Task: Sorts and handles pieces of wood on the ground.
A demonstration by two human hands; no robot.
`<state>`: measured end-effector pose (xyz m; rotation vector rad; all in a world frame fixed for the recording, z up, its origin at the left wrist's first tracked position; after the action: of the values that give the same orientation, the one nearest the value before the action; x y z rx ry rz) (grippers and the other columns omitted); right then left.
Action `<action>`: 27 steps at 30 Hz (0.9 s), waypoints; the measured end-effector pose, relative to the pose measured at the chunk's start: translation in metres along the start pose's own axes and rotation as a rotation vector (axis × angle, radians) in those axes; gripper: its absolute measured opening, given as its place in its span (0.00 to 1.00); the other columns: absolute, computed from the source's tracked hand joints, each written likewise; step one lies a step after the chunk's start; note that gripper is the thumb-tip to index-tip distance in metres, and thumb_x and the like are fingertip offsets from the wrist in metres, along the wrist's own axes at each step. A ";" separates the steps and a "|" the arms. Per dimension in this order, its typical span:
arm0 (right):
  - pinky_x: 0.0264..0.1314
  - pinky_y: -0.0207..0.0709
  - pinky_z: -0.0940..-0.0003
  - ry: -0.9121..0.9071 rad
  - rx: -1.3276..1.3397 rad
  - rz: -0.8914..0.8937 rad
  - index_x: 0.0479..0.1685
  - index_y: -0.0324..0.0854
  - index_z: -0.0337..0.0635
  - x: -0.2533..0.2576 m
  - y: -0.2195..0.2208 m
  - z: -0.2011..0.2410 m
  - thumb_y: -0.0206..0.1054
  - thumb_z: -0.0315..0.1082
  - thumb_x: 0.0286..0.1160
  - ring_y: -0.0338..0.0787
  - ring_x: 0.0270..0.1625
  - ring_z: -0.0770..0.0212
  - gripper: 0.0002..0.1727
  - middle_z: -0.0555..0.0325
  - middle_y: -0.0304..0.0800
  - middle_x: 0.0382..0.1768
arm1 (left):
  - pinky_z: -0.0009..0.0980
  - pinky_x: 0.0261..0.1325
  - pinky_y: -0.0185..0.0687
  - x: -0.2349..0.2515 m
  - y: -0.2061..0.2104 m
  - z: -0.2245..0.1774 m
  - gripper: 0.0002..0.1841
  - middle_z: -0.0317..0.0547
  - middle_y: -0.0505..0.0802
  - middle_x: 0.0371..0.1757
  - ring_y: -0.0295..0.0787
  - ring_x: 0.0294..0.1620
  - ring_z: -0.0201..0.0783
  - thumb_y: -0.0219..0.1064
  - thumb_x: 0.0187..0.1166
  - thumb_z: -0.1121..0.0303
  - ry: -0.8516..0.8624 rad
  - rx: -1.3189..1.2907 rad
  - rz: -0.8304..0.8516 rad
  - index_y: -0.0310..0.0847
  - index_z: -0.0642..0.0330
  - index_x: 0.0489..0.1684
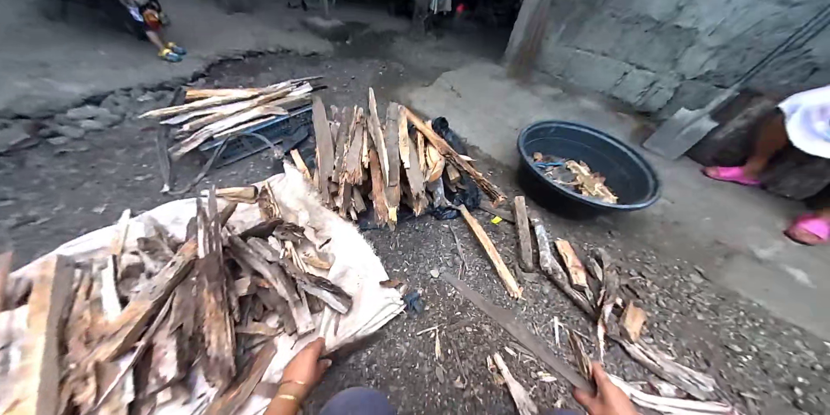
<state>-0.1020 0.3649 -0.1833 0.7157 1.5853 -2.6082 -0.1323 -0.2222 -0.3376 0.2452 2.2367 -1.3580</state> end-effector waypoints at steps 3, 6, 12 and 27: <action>0.64 0.80 0.34 -0.208 0.072 0.067 0.80 0.70 0.35 0.018 -0.020 0.081 0.76 0.31 0.72 0.90 0.57 0.35 0.35 0.32 0.89 0.55 | 0.71 0.70 0.77 -0.055 -0.070 0.021 0.25 0.75 0.91 0.58 0.88 0.63 0.73 0.77 0.78 0.61 -0.093 -0.283 -0.349 0.82 0.72 0.65; 0.67 0.81 0.41 -0.427 0.146 0.213 0.84 0.66 0.38 0.005 -0.033 0.220 0.74 0.33 0.74 0.90 0.61 0.42 0.37 0.37 0.86 0.63 | 0.73 0.72 0.71 -0.119 -0.151 0.058 0.26 0.83 0.87 0.60 0.84 0.65 0.78 0.76 0.78 0.64 -0.123 -0.466 -0.740 0.80 0.80 0.64; 0.84 0.67 0.40 -0.875 0.190 0.432 0.97 0.35 0.37 -0.100 0.002 0.457 0.71 0.44 0.82 0.78 0.80 0.37 0.53 0.27 0.74 0.79 | 0.51 0.89 0.61 -0.218 -0.274 0.114 0.37 0.79 0.72 0.83 0.69 0.86 0.64 0.65 0.86 0.59 -0.269 -0.534 -0.928 0.59 0.77 0.87; 0.81 0.71 0.38 -0.048 0.300 -0.087 0.87 0.66 0.37 -0.063 -0.048 -0.030 0.60 0.38 0.91 0.82 0.76 0.35 0.29 0.31 0.80 0.75 | 0.46 0.88 0.64 -0.282 -0.223 -0.179 0.16 0.79 0.78 0.78 0.70 0.87 0.58 0.66 0.81 0.68 0.734 -0.180 -0.505 0.86 0.80 0.38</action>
<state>-0.0458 0.3992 -0.1309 0.6001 1.2543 -2.9394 -0.0398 -0.1448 0.0456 0.1254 3.1828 -1.4489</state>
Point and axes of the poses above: each hand's wrist, its own x-axis towards the middle knuckle, its own y-axis out of the palm, z = x × y, the point moved 8 cm from there along x, towards the middle knuckle
